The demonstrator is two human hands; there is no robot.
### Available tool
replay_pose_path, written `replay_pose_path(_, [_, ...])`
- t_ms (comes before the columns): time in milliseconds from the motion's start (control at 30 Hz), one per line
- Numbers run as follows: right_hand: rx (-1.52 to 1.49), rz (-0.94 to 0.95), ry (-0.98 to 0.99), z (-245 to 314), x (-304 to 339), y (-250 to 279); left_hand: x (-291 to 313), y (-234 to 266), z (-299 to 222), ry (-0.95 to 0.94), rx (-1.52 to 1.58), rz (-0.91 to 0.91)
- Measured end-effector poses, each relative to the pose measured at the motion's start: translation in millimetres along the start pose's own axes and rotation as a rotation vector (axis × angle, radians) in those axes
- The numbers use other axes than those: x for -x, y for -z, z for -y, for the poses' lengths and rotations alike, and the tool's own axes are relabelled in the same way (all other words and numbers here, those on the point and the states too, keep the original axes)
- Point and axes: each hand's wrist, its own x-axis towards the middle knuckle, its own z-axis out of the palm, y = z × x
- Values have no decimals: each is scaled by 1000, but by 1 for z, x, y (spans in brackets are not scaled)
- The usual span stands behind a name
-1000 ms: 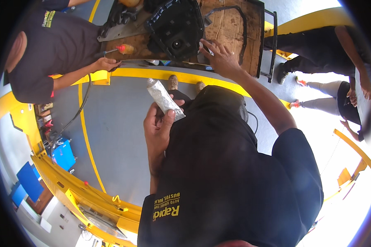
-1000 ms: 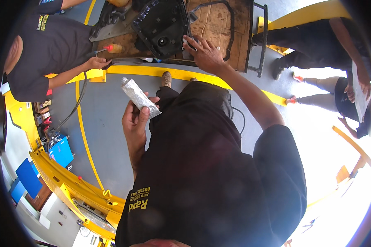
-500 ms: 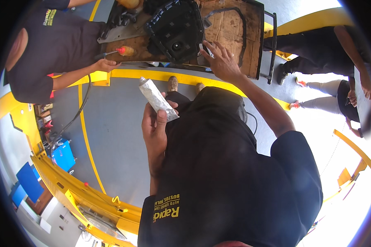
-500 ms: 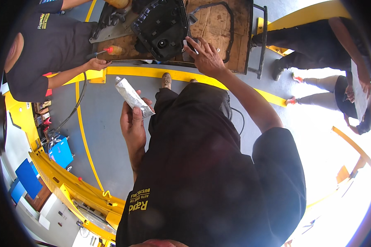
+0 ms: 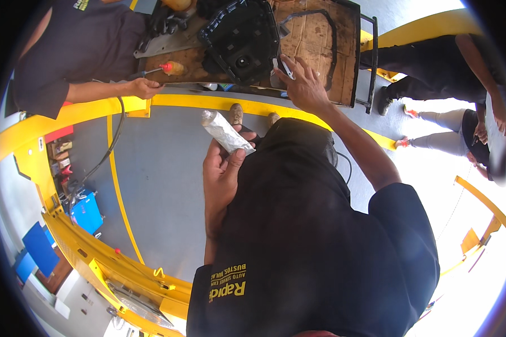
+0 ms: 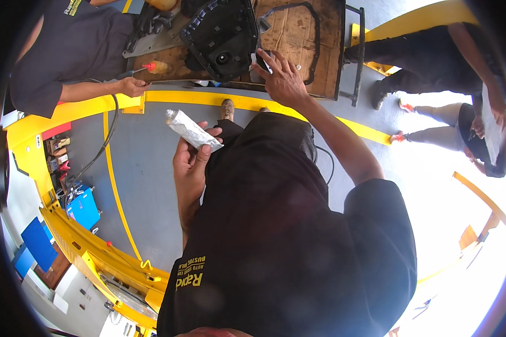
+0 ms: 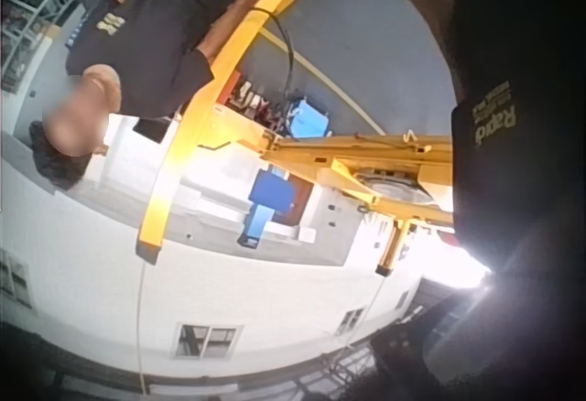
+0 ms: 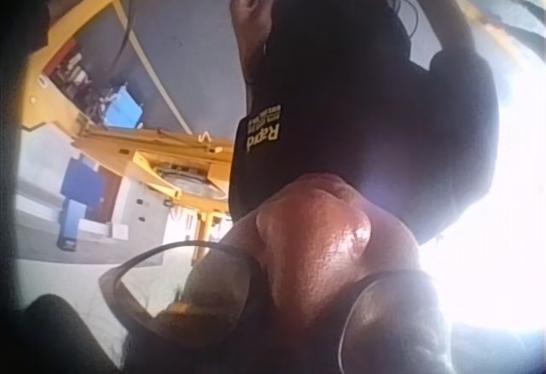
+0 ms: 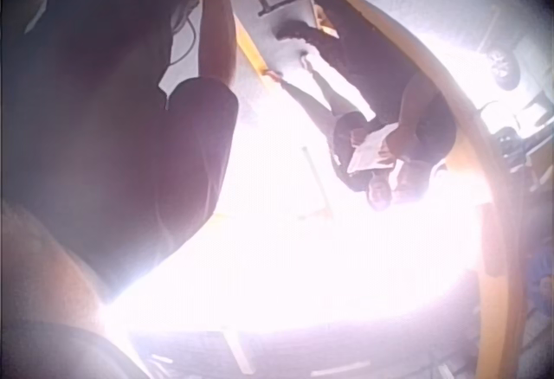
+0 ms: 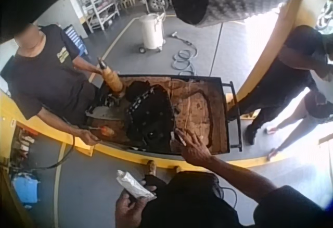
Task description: The person applies a bead of white sealant from a tube along the edge of a black automotive part resting on a wooden workbench. They use their finger to smooth the sealant along the perimeter.
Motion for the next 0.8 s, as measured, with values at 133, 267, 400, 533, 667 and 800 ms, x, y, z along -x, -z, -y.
replay_pose_path(133, [0, 46, 15, 4, 1, 7, -5, 1, 2, -13, -23, 47])
replay_pose_path(267, [19, -2, -47, 7, -5, 5, -14, 12, -1, -8, -40, 82])
replay_pose_path(400, [34, 14, -42, 14, -3, 8, -27, 28, -6, -30, -45, 140])
replay_pose_path(533, [37, -17, -111, 16, -9, 6, -47, 46, -8, -67, -37, 220])
replay_pose_path(667, [49, 49, -88, 25, -12, 24, -61, 64, -18, -63, -47, 283])
replay_pose_path(800, [142, -77, -142, 24, -32, 16, -73, 86, -24, -49, -71, 324])
